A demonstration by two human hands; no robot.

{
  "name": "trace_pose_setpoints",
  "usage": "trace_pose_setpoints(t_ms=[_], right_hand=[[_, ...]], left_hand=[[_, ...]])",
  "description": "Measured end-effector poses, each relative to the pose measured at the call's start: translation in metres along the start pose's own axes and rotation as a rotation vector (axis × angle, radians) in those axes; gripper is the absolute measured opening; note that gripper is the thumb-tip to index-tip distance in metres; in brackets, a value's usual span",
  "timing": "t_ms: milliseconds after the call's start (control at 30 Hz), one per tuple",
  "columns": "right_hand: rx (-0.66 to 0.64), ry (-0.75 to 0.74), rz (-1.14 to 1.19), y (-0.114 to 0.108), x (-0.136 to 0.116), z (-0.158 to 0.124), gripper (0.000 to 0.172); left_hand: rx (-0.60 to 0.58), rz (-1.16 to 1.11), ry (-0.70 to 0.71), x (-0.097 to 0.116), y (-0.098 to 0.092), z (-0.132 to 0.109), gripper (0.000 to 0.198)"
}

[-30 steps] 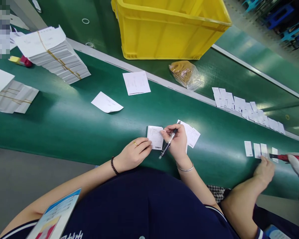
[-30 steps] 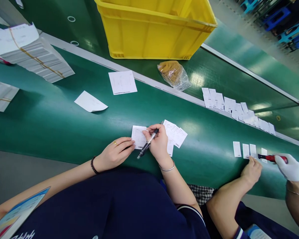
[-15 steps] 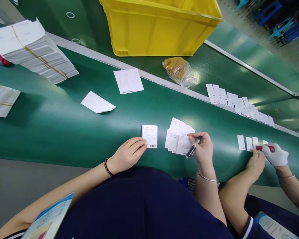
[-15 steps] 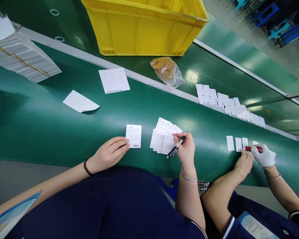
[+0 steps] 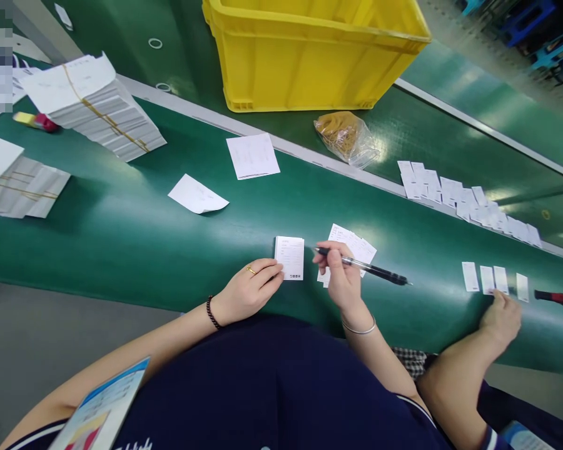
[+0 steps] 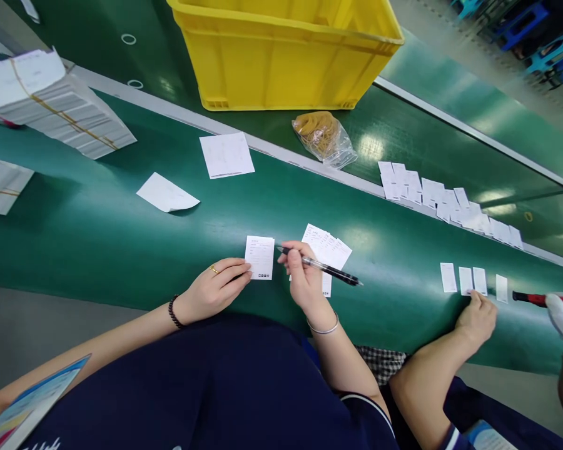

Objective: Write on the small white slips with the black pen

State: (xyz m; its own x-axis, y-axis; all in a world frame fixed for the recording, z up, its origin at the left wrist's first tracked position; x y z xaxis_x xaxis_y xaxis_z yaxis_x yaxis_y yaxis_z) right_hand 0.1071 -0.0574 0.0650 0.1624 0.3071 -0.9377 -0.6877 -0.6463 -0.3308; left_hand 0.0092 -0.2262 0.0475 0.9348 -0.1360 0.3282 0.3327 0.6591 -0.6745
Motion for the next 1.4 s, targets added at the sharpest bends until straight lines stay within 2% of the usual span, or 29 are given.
trace_pose_setpoints(t_ms=[100, 200, 333, 467, 567, 800, 1400], right_hand=[[-0.115, 0.020, -0.022, 0.021, -0.002, 0.001, 0.023], [-0.172, 0.006, -0.082, 0.030, -0.002, 0.000, 0.020], [-0.159, -0.040, -0.152, 0.034, -0.001, -0.001, 0.013], [-0.142, -0.222, -0.257, 0.038, -0.009, 0.000, 0.010], [-0.140, -0.291, -0.307, 0.040, -0.013, 0.001, 0.011], [-0.127, -0.365, -0.336, 0.042, -0.015, 0.000, 0.012], [-0.114, -0.435, -0.388, 0.045, -0.020, 0.000, 0.011]], left_hand=[[0.001, 0.007, 0.012, 0.000, 0.000, -0.001, 0.015], [-0.002, 0.011, 0.025, 0.000, 0.000, -0.001, 0.014], [-0.012, 0.001, 0.014, -0.001, 0.001, -0.001, 0.017], [0.002, 0.007, 0.003, -0.001, 0.000, -0.001, 0.017], [0.006, 0.006, -0.001, -0.001, 0.000, -0.001, 0.015], [0.001, 0.006, 0.004, 0.000, 0.002, -0.003, 0.014], [0.006, 0.010, -0.003, -0.001, 0.002, -0.003, 0.014]])
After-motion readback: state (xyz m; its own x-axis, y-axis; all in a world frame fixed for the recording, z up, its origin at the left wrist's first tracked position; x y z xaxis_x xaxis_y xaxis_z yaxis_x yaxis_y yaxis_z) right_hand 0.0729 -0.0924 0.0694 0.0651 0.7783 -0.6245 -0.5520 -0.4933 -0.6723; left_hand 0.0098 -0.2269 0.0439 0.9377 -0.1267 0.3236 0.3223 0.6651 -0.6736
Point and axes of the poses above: each hand's wrist, its own z-axis towards the middle knuckle, its own y-axis out of the palm, x = y × z, the point moved 5 cm from there along z, towards the middle knuckle, and after that the axes turned 3 degrees about x, right-handed, at the moved point
